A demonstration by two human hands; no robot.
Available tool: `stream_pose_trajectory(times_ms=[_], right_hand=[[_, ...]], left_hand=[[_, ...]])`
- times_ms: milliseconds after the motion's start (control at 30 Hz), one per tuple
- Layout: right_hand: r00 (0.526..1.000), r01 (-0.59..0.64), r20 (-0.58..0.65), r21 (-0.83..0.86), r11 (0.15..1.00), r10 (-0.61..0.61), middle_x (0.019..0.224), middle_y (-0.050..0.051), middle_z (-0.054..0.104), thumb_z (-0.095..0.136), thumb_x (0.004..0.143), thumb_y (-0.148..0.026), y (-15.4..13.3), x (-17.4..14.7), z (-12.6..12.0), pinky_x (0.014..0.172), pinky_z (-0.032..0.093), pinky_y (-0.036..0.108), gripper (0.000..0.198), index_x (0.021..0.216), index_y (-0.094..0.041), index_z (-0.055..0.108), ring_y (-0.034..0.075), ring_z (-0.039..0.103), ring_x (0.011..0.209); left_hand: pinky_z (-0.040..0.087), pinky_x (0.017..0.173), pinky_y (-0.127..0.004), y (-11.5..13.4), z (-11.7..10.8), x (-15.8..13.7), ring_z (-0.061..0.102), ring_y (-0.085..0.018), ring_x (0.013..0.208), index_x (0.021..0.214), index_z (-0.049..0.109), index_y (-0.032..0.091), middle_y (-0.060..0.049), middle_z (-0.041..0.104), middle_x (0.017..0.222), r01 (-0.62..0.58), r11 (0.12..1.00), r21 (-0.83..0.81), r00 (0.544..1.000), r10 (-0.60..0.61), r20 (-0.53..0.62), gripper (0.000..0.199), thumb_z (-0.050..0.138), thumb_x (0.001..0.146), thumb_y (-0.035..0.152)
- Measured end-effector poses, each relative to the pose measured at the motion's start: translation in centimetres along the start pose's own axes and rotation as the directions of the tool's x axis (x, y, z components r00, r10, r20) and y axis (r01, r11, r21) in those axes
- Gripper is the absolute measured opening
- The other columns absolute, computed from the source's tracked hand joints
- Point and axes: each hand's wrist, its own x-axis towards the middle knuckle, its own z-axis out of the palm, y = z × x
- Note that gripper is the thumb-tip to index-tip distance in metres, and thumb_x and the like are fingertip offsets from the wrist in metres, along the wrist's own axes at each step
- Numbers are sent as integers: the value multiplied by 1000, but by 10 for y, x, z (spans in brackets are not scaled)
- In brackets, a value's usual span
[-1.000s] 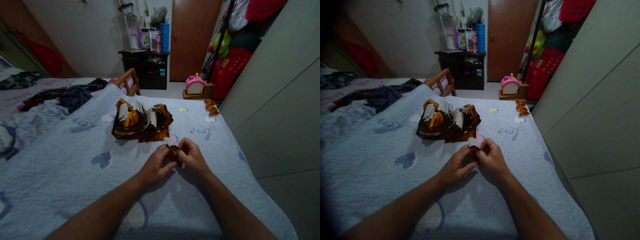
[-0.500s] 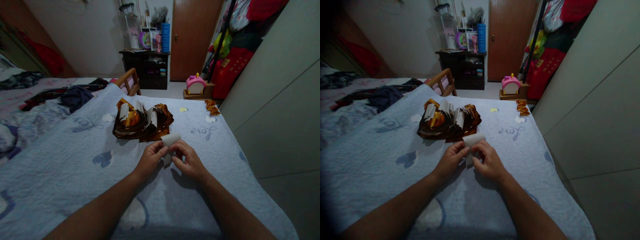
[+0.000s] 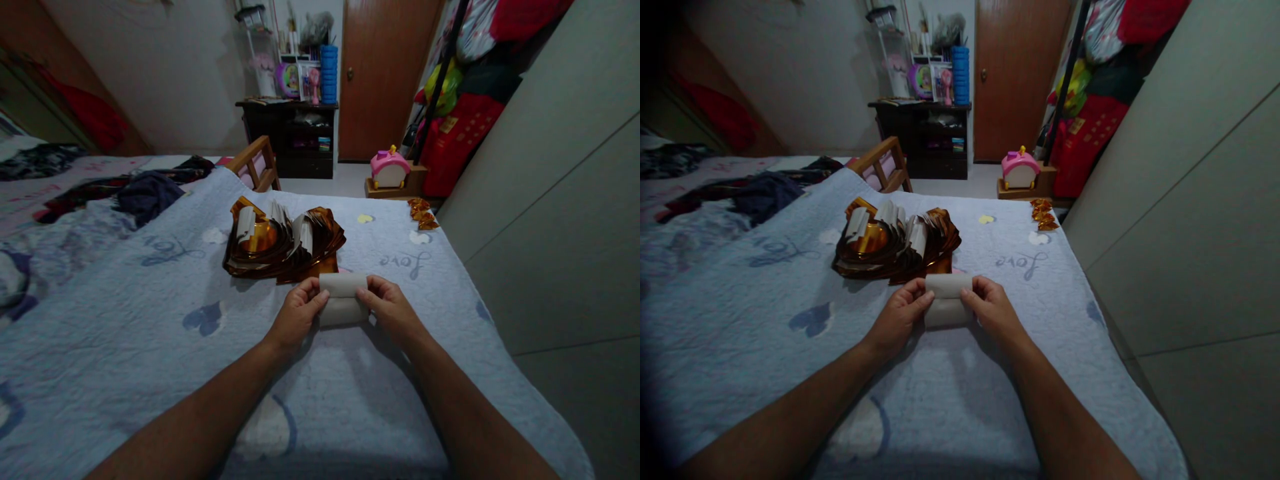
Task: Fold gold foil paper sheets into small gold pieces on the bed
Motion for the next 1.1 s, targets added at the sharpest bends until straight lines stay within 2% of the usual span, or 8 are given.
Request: stream_pose_trajectory(times_ms=[133,233,333,500,667,767,933,1100], right_hand=[[998,-55,-20,46,997,56,83,3,67,73,71,-43,6,1,3,58,45,27,37,95,-18,60,16,60,67],[994,-93,-51,46,995,96,73,-2,65,72,71,-41,13,4,3,53,44,27,43,102,-22,49,16,59,58],[991,-64,-126,-132,989,48,61,-9,56,67,72,-37,18,4,3,50,39,25,43,105,-25,42,15,53,51],[973,43,-159,-586,809,-166,61,-9,53,64,75,-27,18,2,5,56,34,26,30,98,-24,44,15,52,56],[983,22,-100,-769,639,-154,65,-5,56,63,82,-20,18,0,9,58,30,27,22,97,-24,47,16,53,58],[985,8,-87,-844,537,-152,71,-1,60,64,83,-19,18,0,10,59,29,27,18,96,-23,51,17,54,64],[976,96,4,-906,411,-219,98,6,61,62,84,-15,20,0,5,65,35,29,14,95,-20,57,18,56,78],[967,236,168,-873,427,-191,95,4,58,56,88,-11,19,1,-4,73,40,29,12,88,-20,62,18,56,87]], left_hand=[[49,69,-24,2,0,-1,63,-14,75,98,64,16,-3,69,86,-19,995,95,999,23,-40,34,79,75,36],[47,64,-23,2,-2,-1,59,-13,69,89,64,14,-2,65,80,-18,978,209,998,31,-58,30,75,78,40],[46,62,-24,0,-6,1,58,-13,69,89,62,15,-1,64,79,-54,934,353,994,82,-65,27,69,83,40],[40,59,-24,-5,-10,2,56,-14,63,100,57,18,5,56,70,-114,719,686,972,222,-71,20,64,83,27],[38,61,-27,-7,-9,2,55,-17,62,127,45,16,7,50,65,-120,523,844,970,245,-14,45,58,84,18],[43,72,-32,-7,-10,2,57,-21,76,126,48,17,3,53,73,-152,388,909,951,308,28,49,63,80,15],[46,90,-41,-8,-15,3,54,-26,100,104,63,20,-6,58,100,-308,251,918,890,417,185,26,62,80,9],[48,86,-35,-14,-19,7,57,-22,96,99,70,21,-6,65,99,-552,221,804,826,274,492,34,50,83,0]])
